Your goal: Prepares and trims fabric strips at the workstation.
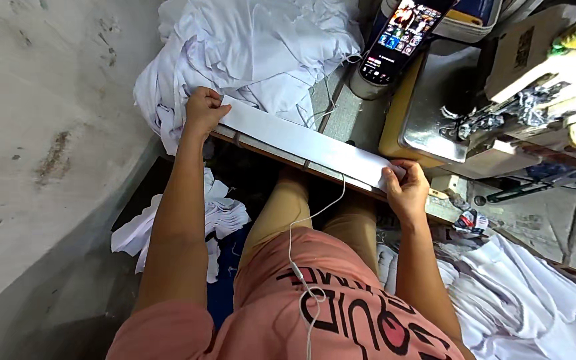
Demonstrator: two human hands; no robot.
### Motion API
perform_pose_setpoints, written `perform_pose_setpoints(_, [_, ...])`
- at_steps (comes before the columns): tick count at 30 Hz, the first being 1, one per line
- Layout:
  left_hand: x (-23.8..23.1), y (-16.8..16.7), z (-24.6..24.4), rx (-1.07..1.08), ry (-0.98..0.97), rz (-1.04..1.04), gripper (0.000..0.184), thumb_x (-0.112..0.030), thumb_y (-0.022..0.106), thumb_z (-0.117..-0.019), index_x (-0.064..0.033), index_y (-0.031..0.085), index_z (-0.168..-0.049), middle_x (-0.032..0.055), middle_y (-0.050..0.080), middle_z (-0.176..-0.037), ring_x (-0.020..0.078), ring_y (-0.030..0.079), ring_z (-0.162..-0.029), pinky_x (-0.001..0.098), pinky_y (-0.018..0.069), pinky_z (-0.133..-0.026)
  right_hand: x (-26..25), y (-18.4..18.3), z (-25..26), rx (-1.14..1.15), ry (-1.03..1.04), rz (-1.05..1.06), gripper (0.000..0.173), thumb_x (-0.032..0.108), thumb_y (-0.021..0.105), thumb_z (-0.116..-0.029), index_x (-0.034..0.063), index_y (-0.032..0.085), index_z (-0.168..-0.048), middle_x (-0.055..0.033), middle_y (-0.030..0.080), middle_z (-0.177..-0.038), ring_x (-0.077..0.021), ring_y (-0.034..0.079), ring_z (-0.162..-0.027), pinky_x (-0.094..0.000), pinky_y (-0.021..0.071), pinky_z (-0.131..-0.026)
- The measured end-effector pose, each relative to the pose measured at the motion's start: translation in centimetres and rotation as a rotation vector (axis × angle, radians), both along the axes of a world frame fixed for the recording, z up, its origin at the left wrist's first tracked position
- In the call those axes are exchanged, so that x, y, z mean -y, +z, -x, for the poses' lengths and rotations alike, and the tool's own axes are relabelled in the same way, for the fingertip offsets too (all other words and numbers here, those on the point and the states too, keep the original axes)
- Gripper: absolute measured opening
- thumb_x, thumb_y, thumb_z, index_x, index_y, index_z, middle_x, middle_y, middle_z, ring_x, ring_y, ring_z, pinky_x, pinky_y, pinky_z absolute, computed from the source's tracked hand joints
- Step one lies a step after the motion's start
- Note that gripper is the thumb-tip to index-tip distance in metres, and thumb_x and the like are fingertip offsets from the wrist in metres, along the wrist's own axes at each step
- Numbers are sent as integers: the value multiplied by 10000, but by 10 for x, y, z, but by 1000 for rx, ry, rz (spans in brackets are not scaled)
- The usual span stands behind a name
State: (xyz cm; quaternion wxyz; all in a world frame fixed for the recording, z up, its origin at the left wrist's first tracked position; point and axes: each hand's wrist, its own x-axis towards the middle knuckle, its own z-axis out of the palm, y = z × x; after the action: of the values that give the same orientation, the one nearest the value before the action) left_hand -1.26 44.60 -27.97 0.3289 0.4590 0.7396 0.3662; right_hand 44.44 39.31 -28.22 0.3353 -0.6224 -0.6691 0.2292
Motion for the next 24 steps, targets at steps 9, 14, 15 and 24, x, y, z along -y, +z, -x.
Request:
perform_pose_setpoints(9, [3,1,-4,-198,-118,59,543,-135,710,-951,97,484,-1387,291,615,-1249,385,615,-1157,510,476,-1028,5,-16,4,254,-64,-136,387,189,619,-1001,-122,617,-1231,-328,643,-1160,-424,647,-1071,-516,506,-958])
perform_pose_setpoints(14, [70,18,-1,-394,-253,24,513,-283,579,-1045,48,501,-1428,315,533,-1404,446,554,-1273,559,451,-1060,8,-27,3,214,-135,-298,347,177,612,-1008,-121,628,-1184,-274,592,-1082,-276,578,-917,-335,493,-809])
perform_pose_setpoints(15, [97,20,0,-393,-246,44,469,-256,560,-1055,60,525,-1401,312,570,-1355,444,581,-1236,567,467,-1036,8,-27,3,201,-143,-307,342,172,607,-1013,-123,626,-1184,-269,589,-1091,-255,575,-920,-309,491,-807])
perform_pose_setpoints(24, [294,-108,-46,-149,-142,681,467,-182,668,-1005,134,559,-1332,388,584,-1287,557,573,-1206,696,421,-1036,7,-30,5,228,-104,-338,289,153,603,-1019,-113,662,-1115,-252,632,-1016,-255,607,-906,-310,497,-817])
